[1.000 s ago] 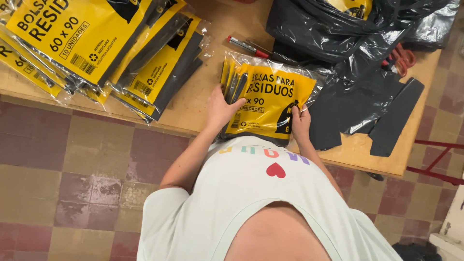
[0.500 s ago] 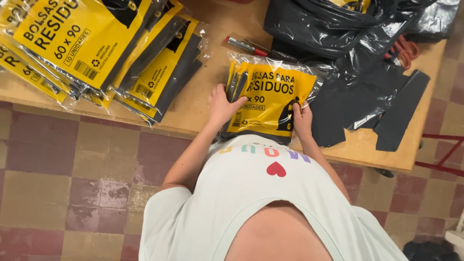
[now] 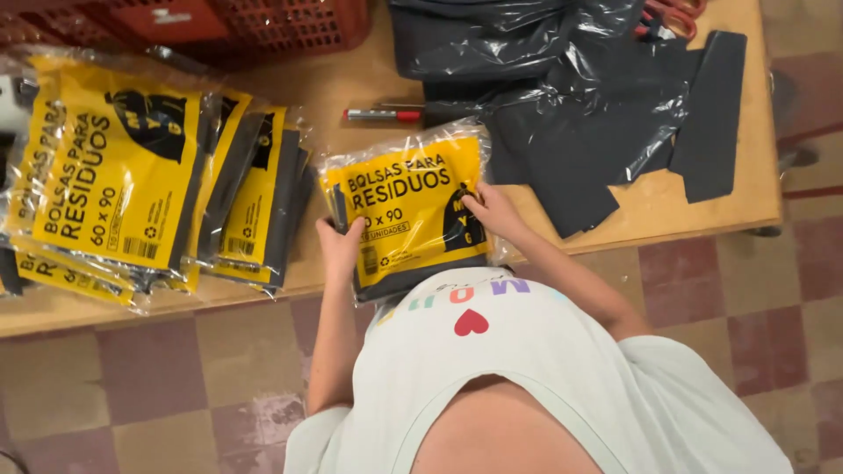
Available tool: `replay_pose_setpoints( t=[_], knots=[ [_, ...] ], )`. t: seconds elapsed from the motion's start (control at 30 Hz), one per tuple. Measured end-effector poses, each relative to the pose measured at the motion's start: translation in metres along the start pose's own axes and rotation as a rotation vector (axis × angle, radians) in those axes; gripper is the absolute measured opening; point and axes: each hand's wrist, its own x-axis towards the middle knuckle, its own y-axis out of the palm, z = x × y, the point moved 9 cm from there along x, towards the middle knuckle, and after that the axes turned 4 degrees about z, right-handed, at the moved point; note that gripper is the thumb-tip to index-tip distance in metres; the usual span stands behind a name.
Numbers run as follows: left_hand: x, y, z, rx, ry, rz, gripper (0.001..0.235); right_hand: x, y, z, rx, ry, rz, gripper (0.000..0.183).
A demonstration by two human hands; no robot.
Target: The person places a stack of black trash bags into a larger black plastic bag, folds the opening, and secures it with a stapler. The person then places the sealed bag into a red basket.
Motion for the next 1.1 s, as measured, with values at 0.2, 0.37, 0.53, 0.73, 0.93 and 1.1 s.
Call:
replay_pose_setpoints(
  t=[0.2,0.37,0.53,0.73,0.93,1.1],
  knots=[
    [-0.006,0.001,-0.011,0.057,0.115,-0.068,0.073,0.049,-0.025,0.106,-0.578,-0.576,-0.275,0.07],
    [-0.016,-0.003,0.0,0.167,0.169,-0.053,0.07,0.092,0.046,0.167,-0.393,-0.896,0.146,0.077],
    [-0.129,-0.031,0.039,-0.037,0.028,-0.649,0.045,0.111,0.057,0.173,-0.669,-0.477,0.691,0.095],
    [-0.146,0.119,0.074,-0.558,-0.356,-0.123,0.089,0.104,0.052,0.169,-0.611,-0.277,0.881,0.087],
    [-0.16,0.149,0.04,-1.0,-0.333,-0.382,0.056,0.062,0.046,0.155,-0.484,-0.107,1.084,0.104],
    [-0.173,0.173,0.034,-1.156,-0.421,-0.409,0.066,0.041,0.091,0.122,-0.224,-0.257,1.262,0.086]
  ],
)
